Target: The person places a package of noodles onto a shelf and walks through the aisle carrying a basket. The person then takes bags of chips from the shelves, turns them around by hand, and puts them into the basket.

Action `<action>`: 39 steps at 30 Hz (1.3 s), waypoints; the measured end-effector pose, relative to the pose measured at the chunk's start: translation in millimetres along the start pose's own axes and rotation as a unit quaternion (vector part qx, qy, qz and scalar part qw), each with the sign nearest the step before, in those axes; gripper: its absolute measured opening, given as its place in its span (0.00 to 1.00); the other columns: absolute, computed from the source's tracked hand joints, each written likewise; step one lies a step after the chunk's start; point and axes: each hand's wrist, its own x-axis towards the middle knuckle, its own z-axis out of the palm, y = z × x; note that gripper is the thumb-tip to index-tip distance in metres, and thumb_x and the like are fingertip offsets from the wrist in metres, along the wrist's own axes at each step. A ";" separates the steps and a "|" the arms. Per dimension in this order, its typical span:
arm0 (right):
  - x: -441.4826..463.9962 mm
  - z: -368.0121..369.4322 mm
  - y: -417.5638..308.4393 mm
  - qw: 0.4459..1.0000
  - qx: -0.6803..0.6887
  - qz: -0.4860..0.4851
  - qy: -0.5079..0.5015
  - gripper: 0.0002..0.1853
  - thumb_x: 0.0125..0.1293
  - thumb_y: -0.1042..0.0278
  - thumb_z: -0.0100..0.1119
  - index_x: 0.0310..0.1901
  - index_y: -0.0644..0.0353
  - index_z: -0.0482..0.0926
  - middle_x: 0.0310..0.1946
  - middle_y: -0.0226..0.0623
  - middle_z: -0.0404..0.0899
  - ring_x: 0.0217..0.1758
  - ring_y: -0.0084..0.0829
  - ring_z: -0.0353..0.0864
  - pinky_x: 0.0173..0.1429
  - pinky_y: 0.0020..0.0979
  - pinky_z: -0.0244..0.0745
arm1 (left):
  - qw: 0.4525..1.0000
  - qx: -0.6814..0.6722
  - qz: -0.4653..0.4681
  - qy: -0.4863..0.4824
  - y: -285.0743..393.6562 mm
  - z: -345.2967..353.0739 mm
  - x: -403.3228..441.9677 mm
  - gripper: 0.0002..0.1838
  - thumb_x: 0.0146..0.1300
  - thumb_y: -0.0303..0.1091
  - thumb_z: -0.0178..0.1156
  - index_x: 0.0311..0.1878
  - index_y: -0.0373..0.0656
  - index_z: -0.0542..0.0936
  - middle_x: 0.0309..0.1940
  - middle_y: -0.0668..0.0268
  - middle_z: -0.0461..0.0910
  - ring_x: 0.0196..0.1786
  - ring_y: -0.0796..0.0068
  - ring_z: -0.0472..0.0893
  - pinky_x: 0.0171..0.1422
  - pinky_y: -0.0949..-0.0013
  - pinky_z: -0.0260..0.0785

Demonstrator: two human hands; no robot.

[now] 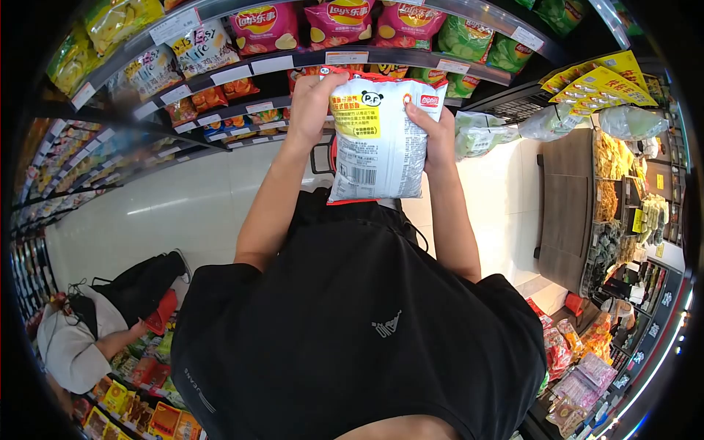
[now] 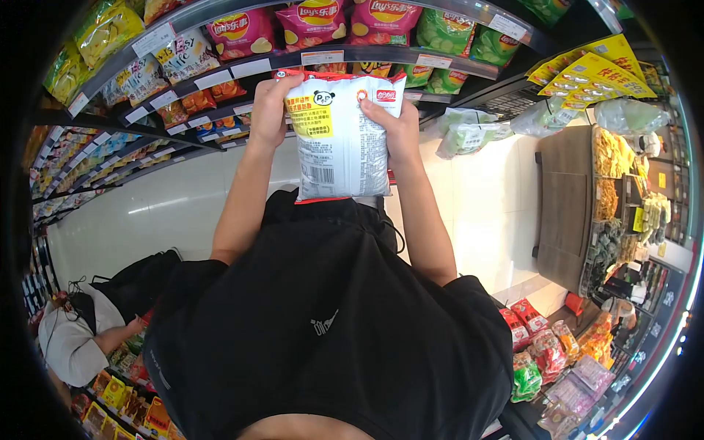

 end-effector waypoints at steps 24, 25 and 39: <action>5.5 -27.6 -11.2 0.996 -0.018 -0.079 -0.049 0.16 0.58 0.74 0.60 0.48 0.67 0.74 0.39 0.36 0.78 0.40 0.24 0.77 0.47 0.26 0.71 | 0.996 -0.027 0.078 0.038 -3.3 17.9 -8.4 0.13 0.64 0.35 0.55 0.29 0.37 0.80 0.23 0.68 0.80 0.24 0.85 0.77 0.27 0.81 0.64; 6.1 -28.1 -12.4 0.994 -0.061 -0.085 -0.033 0.13 0.59 0.75 0.59 0.46 0.68 0.76 0.37 0.36 0.79 0.40 0.23 0.77 0.47 0.27 0.71 | 0.996 -0.009 0.086 0.026 -2.7 17.1 -8.2 0.13 0.65 0.35 0.55 0.29 0.36 0.80 0.23 0.68 0.80 0.23 0.85 0.77 0.26 0.81 0.64; 20.2 -21.5 -27.2 0.992 0.107 -0.046 0.046 0.09 0.64 0.73 0.55 0.34 0.71 0.80 0.30 0.41 0.82 0.31 0.25 0.79 0.42 0.26 0.71 | 0.995 -0.091 0.040 0.025 -7.6 27.1 -3.0 0.13 0.64 0.34 0.55 0.30 0.34 0.81 0.24 0.67 0.81 0.24 0.83 0.77 0.28 0.79 0.65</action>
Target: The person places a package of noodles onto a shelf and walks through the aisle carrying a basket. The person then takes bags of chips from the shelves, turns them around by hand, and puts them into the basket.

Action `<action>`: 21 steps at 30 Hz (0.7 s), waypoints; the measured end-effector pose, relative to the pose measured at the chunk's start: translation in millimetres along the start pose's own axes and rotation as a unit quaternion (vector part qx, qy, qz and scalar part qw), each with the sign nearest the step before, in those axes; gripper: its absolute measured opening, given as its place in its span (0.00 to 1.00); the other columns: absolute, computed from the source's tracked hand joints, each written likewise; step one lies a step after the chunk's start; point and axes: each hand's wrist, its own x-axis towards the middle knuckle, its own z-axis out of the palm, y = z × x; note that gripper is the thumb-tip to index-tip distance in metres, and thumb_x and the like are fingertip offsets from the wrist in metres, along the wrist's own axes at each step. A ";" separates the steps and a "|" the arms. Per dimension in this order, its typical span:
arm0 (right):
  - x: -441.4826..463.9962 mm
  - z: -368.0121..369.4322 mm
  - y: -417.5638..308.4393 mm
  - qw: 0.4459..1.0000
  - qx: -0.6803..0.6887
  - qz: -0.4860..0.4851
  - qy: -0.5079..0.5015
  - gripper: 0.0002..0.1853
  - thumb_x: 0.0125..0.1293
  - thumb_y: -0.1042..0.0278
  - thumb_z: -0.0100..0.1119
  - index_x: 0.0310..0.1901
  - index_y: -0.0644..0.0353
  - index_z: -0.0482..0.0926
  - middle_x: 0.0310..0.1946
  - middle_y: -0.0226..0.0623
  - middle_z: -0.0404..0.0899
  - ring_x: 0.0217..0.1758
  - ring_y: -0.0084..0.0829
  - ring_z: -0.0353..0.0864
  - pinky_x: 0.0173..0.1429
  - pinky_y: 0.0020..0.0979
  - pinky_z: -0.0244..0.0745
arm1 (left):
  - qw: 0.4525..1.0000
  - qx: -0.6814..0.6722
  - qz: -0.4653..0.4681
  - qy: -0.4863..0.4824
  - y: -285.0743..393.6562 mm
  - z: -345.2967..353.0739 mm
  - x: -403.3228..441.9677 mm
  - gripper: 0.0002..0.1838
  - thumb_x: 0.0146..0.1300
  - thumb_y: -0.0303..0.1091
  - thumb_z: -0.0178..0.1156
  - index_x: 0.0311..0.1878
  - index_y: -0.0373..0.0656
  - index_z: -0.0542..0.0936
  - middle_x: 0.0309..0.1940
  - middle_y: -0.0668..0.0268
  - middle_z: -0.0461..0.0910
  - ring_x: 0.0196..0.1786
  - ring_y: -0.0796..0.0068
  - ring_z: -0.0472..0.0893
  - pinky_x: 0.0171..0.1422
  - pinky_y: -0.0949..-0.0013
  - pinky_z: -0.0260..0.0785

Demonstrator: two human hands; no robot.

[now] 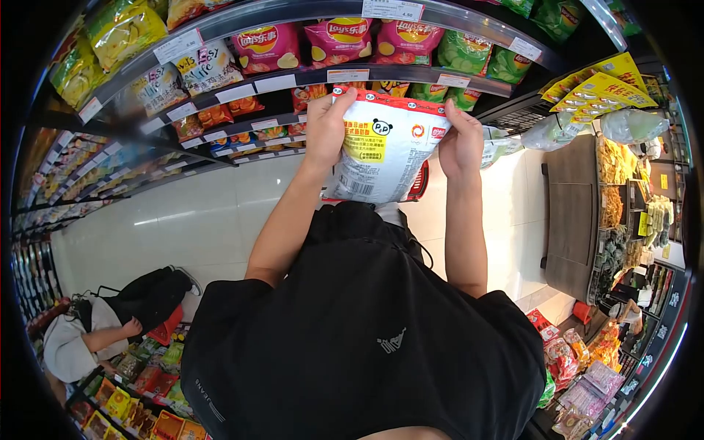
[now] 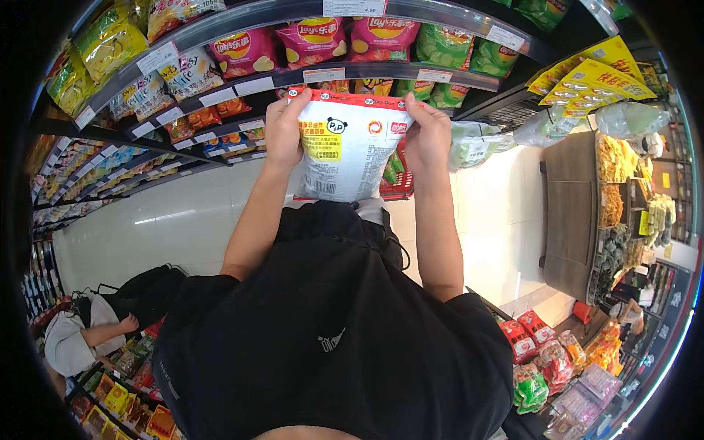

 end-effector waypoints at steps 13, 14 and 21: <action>13.4 3.0 7.3 0.997 0.006 0.026 0.068 0.09 0.63 0.73 0.56 0.34 0.74 0.77 0.32 0.45 0.80 0.32 0.29 0.79 0.38 0.28 0.73 | 0.995 0.039 -0.087 0.015 1.9 -4.9 6.8 0.12 0.61 0.34 0.57 0.33 0.31 0.80 0.29 0.60 0.82 0.28 0.75 0.81 0.33 0.74 0.70; 14.0 2.5 7.9 0.997 0.001 0.025 0.070 0.09 0.63 0.73 0.56 0.34 0.75 0.76 0.32 0.46 0.80 0.32 0.29 0.79 0.38 0.29 0.73 | 0.994 0.055 -0.096 0.015 1.9 -6.0 7.7 0.12 0.60 0.34 0.57 0.33 0.31 0.80 0.29 0.60 0.82 0.28 0.76 0.81 0.32 0.75 0.69; 17.2 0.9 11.2 0.996 -0.003 0.035 0.087 0.09 0.63 0.74 0.57 0.35 0.76 0.76 0.33 0.47 0.79 0.33 0.30 0.80 0.40 0.31 0.74 | 0.991 0.075 -0.113 0.005 1.6 -11.0 9.9 0.12 0.60 0.35 0.57 0.33 0.33 0.80 0.29 0.62 0.82 0.28 0.78 0.80 0.32 0.76 0.67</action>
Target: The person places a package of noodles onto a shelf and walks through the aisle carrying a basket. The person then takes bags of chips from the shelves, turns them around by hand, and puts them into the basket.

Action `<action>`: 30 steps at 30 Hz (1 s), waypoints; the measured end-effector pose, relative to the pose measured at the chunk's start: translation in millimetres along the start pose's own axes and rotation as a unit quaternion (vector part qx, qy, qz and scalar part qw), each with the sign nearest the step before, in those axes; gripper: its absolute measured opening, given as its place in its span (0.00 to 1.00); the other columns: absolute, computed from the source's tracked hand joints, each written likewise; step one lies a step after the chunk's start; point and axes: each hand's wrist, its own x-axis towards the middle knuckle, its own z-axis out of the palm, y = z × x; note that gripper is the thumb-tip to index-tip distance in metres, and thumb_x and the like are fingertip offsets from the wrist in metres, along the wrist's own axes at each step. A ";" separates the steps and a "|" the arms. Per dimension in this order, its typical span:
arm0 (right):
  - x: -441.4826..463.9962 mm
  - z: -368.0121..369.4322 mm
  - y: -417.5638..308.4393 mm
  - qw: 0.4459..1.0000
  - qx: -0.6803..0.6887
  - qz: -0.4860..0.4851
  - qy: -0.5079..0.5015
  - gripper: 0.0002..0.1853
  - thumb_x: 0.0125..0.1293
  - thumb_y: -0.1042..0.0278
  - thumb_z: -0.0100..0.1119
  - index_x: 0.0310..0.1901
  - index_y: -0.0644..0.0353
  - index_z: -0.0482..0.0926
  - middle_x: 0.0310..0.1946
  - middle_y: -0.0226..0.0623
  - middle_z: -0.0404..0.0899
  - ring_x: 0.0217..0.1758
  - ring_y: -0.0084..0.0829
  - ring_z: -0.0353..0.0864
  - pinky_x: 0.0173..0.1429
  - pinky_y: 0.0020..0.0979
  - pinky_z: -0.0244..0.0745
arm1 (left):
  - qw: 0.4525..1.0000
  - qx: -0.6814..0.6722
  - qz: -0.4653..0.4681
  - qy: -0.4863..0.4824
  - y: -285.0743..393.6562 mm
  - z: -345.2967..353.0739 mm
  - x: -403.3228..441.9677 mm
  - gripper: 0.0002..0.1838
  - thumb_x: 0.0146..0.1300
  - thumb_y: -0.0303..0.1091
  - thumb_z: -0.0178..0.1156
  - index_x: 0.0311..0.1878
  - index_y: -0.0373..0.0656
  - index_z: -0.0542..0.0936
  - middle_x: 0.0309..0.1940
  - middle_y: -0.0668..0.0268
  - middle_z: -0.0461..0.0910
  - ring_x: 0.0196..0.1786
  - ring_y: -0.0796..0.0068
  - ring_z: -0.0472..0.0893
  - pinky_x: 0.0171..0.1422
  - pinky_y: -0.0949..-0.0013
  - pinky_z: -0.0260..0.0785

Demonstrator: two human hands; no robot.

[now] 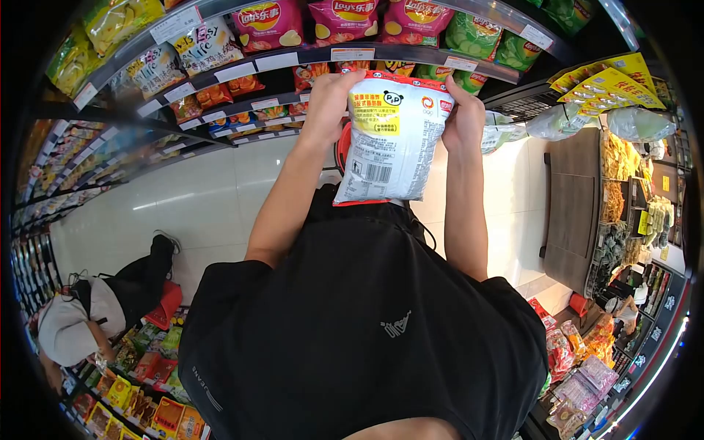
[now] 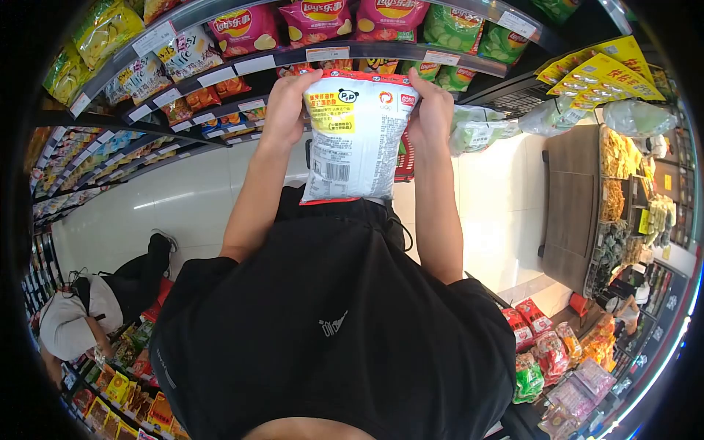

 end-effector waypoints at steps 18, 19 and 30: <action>12.3 -2.5 5.5 1.000 0.009 0.007 -0.002 0.10 0.61 0.75 0.57 0.36 0.78 0.75 0.33 0.48 0.79 0.33 0.33 0.80 0.39 0.33 0.75 | 1.000 0.010 -0.004 -0.028 2.2 -0.4 3.1 0.15 0.61 0.37 0.58 0.31 0.31 0.80 0.29 0.62 0.81 0.31 0.79 0.78 0.38 0.75 0.66; 12.9 -2.3 5.7 1.000 0.009 0.008 -0.002 0.10 0.61 0.75 0.57 0.36 0.78 0.75 0.33 0.48 0.79 0.33 0.33 0.80 0.39 0.33 0.75 | 1.000 0.010 -0.004 -0.028 1.9 -0.7 3.5 0.15 0.61 0.37 0.58 0.31 0.31 0.80 0.29 0.62 0.81 0.31 0.79 0.78 0.38 0.75 0.66; 17.1 -6.9 5.8 0.998 0.023 0.038 -0.038 0.13 0.64 0.74 0.54 0.48 0.72 0.71 0.40 0.48 0.78 0.38 0.37 0.83 0.41 0.35 0.81 | 0.999 0.007 -0.017 -0.026 -1.4 -1.6 8.2 0.14 0.61 0.38 0.59 0.32 0.33 0.81 0.28 0.64 0.81 0.27 0.78 0.79 0.33 0.75 0.68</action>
